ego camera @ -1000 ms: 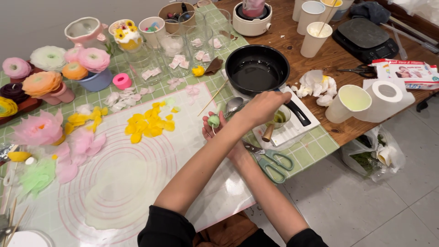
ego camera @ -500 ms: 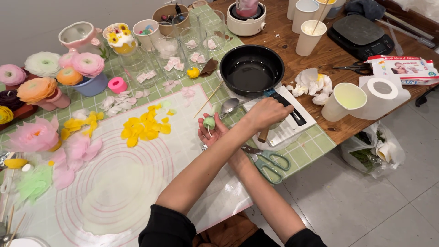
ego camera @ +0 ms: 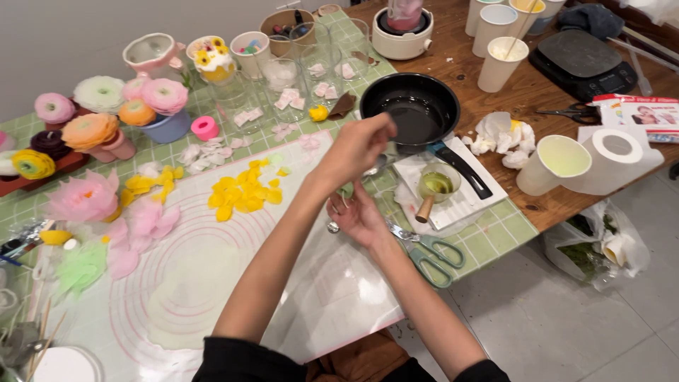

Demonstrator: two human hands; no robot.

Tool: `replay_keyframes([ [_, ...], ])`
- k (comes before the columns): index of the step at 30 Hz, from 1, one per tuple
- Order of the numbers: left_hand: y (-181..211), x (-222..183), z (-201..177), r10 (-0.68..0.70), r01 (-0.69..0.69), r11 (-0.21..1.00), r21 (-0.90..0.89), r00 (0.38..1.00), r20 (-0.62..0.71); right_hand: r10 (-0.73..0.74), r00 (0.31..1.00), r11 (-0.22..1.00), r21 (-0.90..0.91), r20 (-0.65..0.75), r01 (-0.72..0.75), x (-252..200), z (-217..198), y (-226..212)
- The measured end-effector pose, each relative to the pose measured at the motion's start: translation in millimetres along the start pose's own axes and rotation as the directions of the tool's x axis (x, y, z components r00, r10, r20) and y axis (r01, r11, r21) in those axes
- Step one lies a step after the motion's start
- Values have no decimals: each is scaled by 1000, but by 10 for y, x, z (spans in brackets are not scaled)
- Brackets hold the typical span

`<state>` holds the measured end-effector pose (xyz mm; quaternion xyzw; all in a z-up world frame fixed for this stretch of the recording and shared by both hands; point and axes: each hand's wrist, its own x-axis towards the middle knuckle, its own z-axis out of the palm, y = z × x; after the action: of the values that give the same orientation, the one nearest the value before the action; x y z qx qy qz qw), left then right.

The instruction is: Assembling a decorative wax flower by attaching petals to a core.

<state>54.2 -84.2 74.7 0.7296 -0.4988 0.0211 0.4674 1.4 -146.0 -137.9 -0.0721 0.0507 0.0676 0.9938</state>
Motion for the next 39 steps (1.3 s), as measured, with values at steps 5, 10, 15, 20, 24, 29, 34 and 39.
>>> replay_keyframes([
  [5, -38, -491, -382, 56, -47, 984, 173, 997, -52, -5, 997, 998, -66, -75, 0, -167, 372, 29],
  [10, 40, -768, -455, 40, -45, 952, 302, 999, 23, -19, 996, 996, -88, -84, 12, -143, 304, 33],
  [15, -62, -880, -337, 266, -275, 774, 571, 959, 101, -1, 999, 996, -86, 34, 4, -61, 77, -22],
  [20, -62, -911, -328, 278, -319, 734, 599, 946, 164, -34, 999, 990, -136, -27, 30, -105, 206, 13],
  [24, -31, -919, -352, 279, -345, 746, 570, 939, 202, -61, 997, 990, -128, -53, 54, -108, 218, 15],
  [29, -10, -891, -377, 236, -327, 774, 542, 943, 233, -61, 997, 986, -156, -39, 55, -101, 224, 20],
  [34, -74, -892, -362, 197, -315, 772, 551, 944, 264, -49, 992, 981, -180, 114, 69, -83, 139, 1],
  [39, -57, -920, -384, 160, -257, 862, 437, 956, 247, -64, 997, 975, -209, 49, 73, -62, 72, -14],
])
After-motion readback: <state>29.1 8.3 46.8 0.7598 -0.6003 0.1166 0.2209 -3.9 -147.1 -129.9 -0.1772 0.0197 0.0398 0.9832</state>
